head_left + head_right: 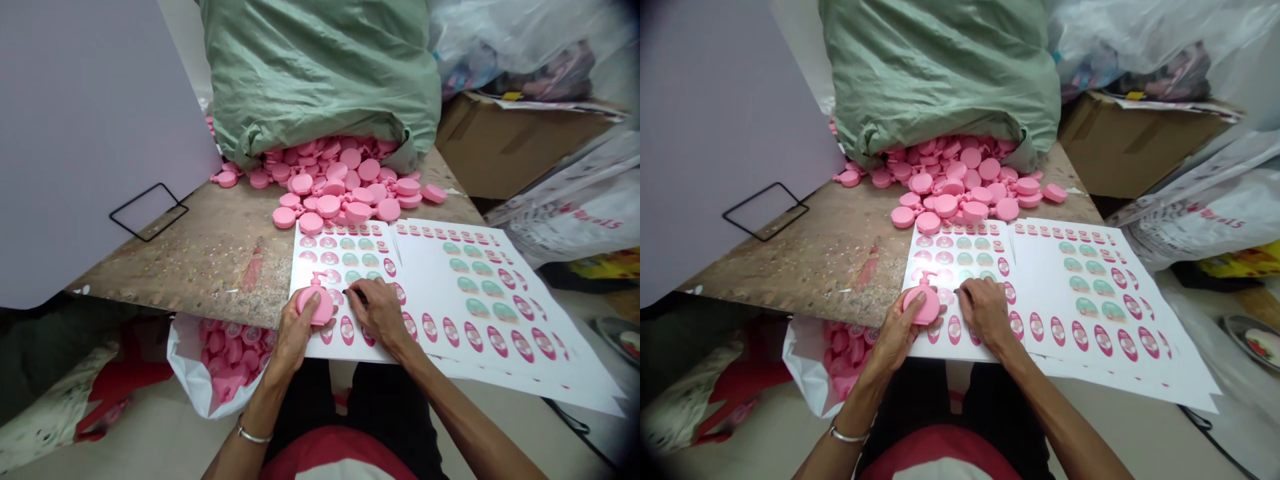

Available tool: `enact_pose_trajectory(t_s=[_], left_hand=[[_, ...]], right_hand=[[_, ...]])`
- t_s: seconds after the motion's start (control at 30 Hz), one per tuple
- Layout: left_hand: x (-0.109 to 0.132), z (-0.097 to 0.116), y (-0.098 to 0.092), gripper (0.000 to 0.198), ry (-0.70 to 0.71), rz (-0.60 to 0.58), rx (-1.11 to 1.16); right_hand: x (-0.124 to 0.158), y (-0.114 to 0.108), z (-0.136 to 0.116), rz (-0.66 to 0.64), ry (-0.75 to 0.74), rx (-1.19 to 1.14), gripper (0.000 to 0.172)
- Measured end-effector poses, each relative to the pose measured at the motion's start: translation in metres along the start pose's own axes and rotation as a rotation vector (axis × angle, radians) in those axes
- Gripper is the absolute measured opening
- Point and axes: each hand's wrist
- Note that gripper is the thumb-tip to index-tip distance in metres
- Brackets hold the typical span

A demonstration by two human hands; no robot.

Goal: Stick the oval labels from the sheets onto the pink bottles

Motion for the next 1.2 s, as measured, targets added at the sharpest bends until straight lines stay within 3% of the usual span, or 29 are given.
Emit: enact_pose_trajectory(t_s=[0.3,0.43,0.6,0.77,1.2], left_hand=[[-0.002,0.000,0.000,0.043,0.010,-0.019,-0.010],[-0.001,0.000,-0.002,0.041,0.039,-0.033,0.056],[0.005,0.004,0.000,0.045,0.053,-0.040,0.118],[0.016,0.010,0.016,0.054,0.007,-0.033,0.143],[0.023,0.007,0.023,0.046,0.053,-0.082,0.149]], right_hand=[[-0.003,0.003,-0.001,0.017,0.089,-0.074,0.017],[-0.005,-0.004,0.002,-0.032,0.218,-0.397,0.024],[-0.015,-0.033,0.003,-0.060,0.391,-0.787,0.026],[-0.016,-0.053,-0.019,-0.165,0.280,-0.847,0.028],[-0.008,-0.060,-0.029,-0.086,0.217,-0.781,0.023]])
Point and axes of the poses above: each hand's wrist, its own x-axis away from the middle knuckle, its own y-axis out of the palm, z = x × y, and after that the axes turned 10 degrees about x, right-handed
